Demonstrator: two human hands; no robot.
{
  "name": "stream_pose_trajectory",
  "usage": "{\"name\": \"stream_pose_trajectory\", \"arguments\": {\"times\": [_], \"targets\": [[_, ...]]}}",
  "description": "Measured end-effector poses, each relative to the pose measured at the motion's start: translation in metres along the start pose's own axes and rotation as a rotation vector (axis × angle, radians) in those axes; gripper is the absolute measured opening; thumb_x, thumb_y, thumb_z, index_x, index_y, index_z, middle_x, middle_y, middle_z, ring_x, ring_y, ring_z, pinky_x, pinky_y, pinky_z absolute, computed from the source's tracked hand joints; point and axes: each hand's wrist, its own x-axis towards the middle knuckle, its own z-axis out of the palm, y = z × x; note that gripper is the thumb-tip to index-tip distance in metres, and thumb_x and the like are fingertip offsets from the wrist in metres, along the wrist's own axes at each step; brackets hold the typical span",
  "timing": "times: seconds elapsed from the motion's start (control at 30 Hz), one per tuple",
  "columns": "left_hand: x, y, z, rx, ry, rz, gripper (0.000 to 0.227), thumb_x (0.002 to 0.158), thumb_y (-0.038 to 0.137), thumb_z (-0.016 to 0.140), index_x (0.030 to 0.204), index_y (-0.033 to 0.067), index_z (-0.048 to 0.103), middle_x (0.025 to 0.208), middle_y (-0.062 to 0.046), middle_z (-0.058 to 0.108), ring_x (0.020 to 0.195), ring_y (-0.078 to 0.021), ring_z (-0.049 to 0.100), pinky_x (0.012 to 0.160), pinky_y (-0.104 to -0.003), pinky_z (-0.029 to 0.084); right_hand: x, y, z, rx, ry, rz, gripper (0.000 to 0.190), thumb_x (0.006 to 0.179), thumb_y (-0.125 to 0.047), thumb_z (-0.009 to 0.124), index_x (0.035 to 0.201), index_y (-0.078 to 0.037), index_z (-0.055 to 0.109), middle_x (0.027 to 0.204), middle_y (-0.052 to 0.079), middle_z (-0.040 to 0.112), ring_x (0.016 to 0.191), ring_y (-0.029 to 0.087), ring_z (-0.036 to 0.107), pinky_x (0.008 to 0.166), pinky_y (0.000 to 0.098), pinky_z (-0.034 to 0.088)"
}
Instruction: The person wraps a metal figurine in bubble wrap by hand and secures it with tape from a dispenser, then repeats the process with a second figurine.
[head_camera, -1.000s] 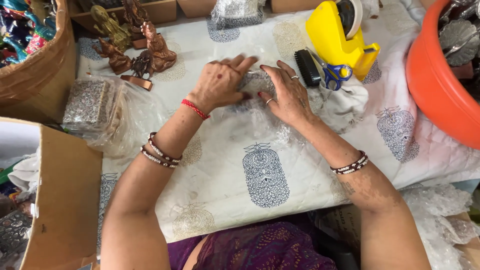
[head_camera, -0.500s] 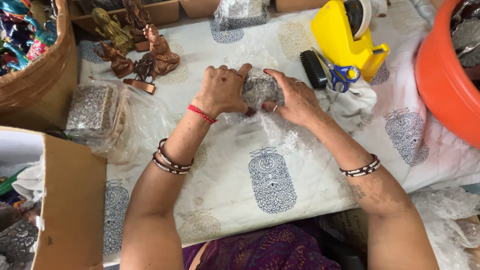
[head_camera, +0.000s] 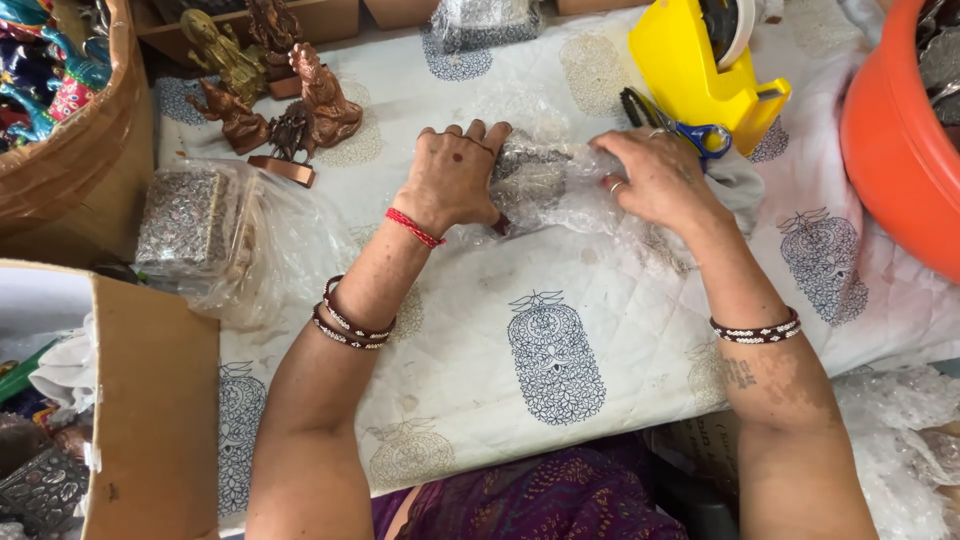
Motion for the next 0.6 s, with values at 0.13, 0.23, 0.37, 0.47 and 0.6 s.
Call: {"name": "stream_pose_trajectory", "arguments": {"times": [0.13,0.23,0.37,0.47,0.6], "targets": [[0.001,-0.001,0.002,0.007,-0.022,-0.007,0.101,0.056,0.060,0.092,0.134,0.0135,0.048,0.106,-0.007,0.066,0.102,-0.0273,0.066,0.086,-0.046,0.050,0.000,0.010,0.002,-0.111,0.068,0.085,0.061,0.082,0.002,0.074,0.139,-0.013,0.058,0.126,0.015,0.069,0.098,0.024,0.069,0.086,0.0413,0.055],[0.001,-0.001,0.003,-0.013,-0.007,-0.004,0.103,0.054,0.062,0.092,0.133,0.0129,0.048,0.106,-0.007,0.066,0.103,-0.0280,0.065,0.085,-0.046,0.050,0.003,0.022,0.017,-0.081,0.291,0.177,0.048,0.096,-0.003,0.071,0.142,-0.011,0.057,0.128,0.018,0.068,0.095,0.025,0.068,0.074,0.0411,0.057],[0.000,-0.001,0.001,-0.012,-0.003,-0.002,0.101,0.055,0.061,0.092,0.132,0.0126,0.048,0.107,-0.006,0.067,0.104,-0.0280,0.065,0.085,-0.046,0.050,0.008,0.004,0.036,0.442,0.407,0.073,0.045,0.105,-0.032,0.076,0.141,-0.016,0.055,0.136,0.008,0.072,0.119,0.018,0.073,0.099,0.0356,0.065],[0.001,-0.001,0.005,-0.005,0.010,0.002,0.099,0.054,0.059,0.092,0.130,0.0124,0.048,0.105,-0.007,0.067,0.103,-0.0283,0.065,0.084,-0.047,0.050,0.010,-0.020,0.041,0.470,0.298,-0.072,0.083,0.090,-0.043,0.080,0.154,-0.009,0.039,0.147,0.016,0.060,0.132,0.028,0.061,0.107,0.0429,0.055],[-0.001,0.001,0.000,0.011,-0.052,-0.019,0.091,0.059,0.053,0.091,0.128,0.0111,0.048,0.094,-0.008,0.070,0.099,-0.0287,0.066,0.084,-0.045,0.050,0.013,-0.032,0.038,0.236,0.024,-0.028,0.119,0.069,-0.051,0.084,0.162,-0.009,0.022,0.152,0.025,0.044,0.136,0.041,0.045,0.113,0.0508,0.038]]}}
